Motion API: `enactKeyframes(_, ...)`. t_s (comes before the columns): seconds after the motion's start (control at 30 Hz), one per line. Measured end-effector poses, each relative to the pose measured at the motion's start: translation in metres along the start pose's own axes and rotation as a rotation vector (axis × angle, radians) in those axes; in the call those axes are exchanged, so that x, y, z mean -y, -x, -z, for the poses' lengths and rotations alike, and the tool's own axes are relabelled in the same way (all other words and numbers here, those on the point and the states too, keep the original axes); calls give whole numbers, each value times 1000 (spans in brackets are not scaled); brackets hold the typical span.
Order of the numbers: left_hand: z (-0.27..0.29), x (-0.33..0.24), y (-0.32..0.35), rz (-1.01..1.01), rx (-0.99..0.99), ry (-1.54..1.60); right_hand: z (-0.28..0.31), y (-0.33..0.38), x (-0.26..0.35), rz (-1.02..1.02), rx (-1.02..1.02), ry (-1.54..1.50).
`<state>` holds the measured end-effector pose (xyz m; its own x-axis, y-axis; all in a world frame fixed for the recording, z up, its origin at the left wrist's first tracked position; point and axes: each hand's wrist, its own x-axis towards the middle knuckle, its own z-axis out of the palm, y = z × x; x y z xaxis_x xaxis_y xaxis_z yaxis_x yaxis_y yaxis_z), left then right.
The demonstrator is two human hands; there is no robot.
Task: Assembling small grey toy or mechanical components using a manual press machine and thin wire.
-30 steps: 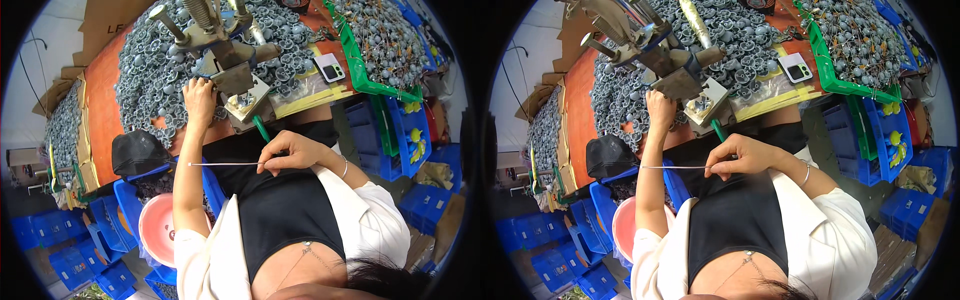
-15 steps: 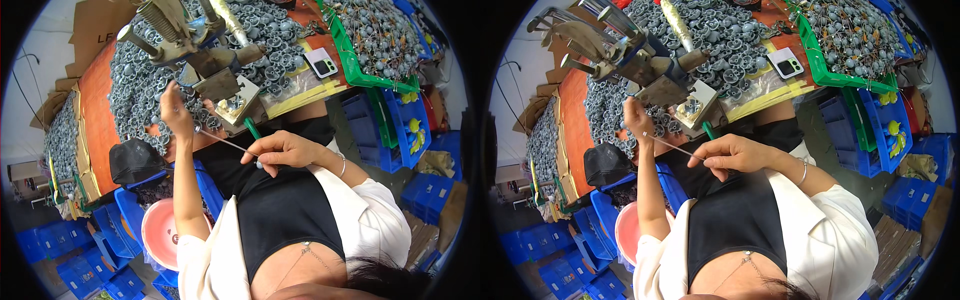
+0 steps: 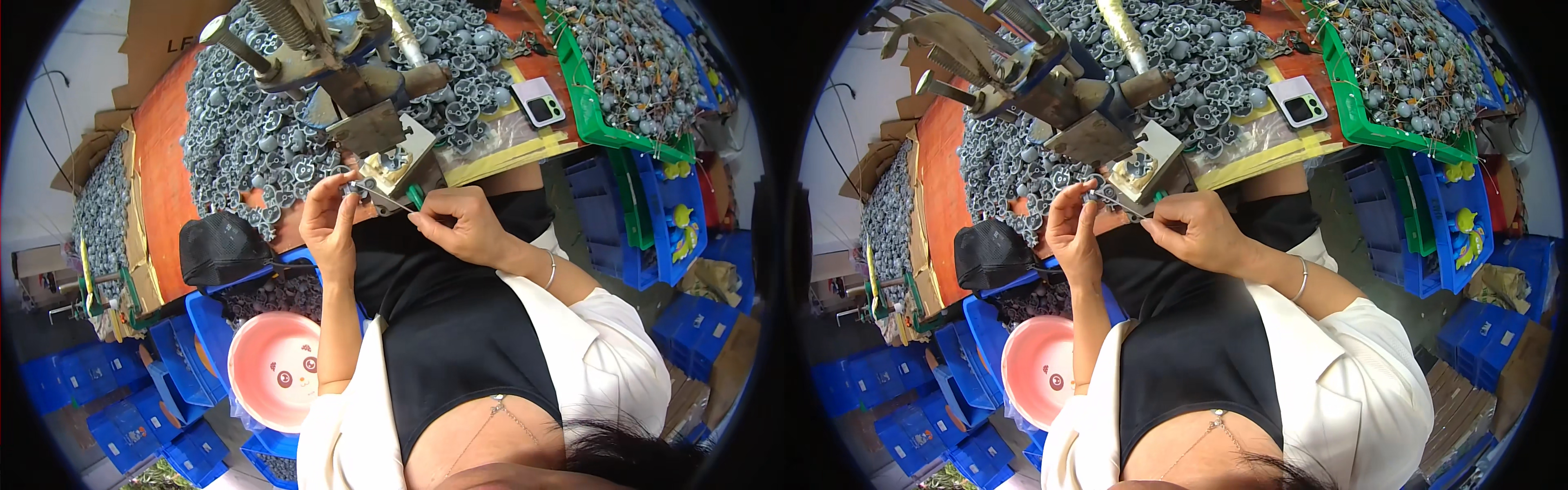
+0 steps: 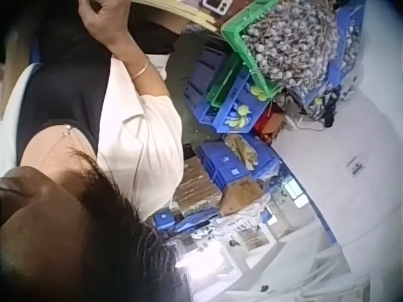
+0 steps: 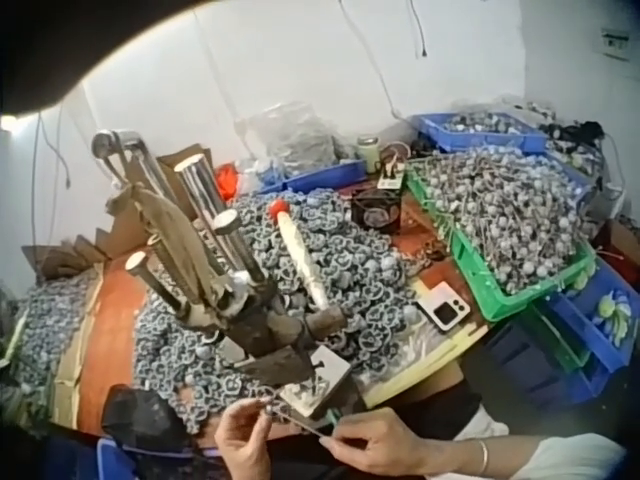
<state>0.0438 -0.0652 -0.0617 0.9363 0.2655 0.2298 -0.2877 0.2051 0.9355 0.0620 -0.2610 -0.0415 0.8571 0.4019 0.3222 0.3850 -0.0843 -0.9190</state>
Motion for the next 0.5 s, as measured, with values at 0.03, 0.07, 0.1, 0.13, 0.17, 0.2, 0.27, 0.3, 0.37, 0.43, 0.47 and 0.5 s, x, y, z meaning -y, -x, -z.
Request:
enactKeyframes(0.03, 3, 0, 1, 11, 13, 16, 0, 1, 0, 13, 4, 15)
enactKeyframes(0.07, 3, 0, 0, 11, 16, 17, -1, 1, 0, 25, 8, 31)
enactKeyframes(0.1, 4, 0, -1, -6, 34, -16, 0, 2, 1, 24, 6, 32)
enactKeyframes(0.13, 4, 1, -1, -23, 52, -50, 1, 3, 1, 23, 14, 53)
enactKeyframes(0.17, 5, 1, -2, -22, 54, -49, 3, 4, 1, 22, 22, 73)
enactKeyframes(0.2, 5, 0, -2, -28, 43, -48, 3, 5, 1, 21, 22, 73)
enactKeyframes(0.27, 5, -1, -3, -34, 32, -46, 4, 7, 0, 11, 7, 83)
enactKeyframes(0.3, 5, -3, -3, -69, 57, -86, 4, 7, 0, 12, 8, 83)
enactKeyframes(0.37, 5, -5, -4, -105, 84, -127, 4, 7, 0, 15, -1, 79)
enactKeyframes(0.43, 6, -7, -3, -123, 138, -184, 4, 7, 1, 41, 14, 71)
enactKeyframes(0.47, 7, -6, -2, -124, 139, -186, 4, 6, 2, 65, 29, 64)
enactKeyframes(0.5, 8, -5, 0, -48, 112, -119, 4, 5, 5, 66, 28, 63)
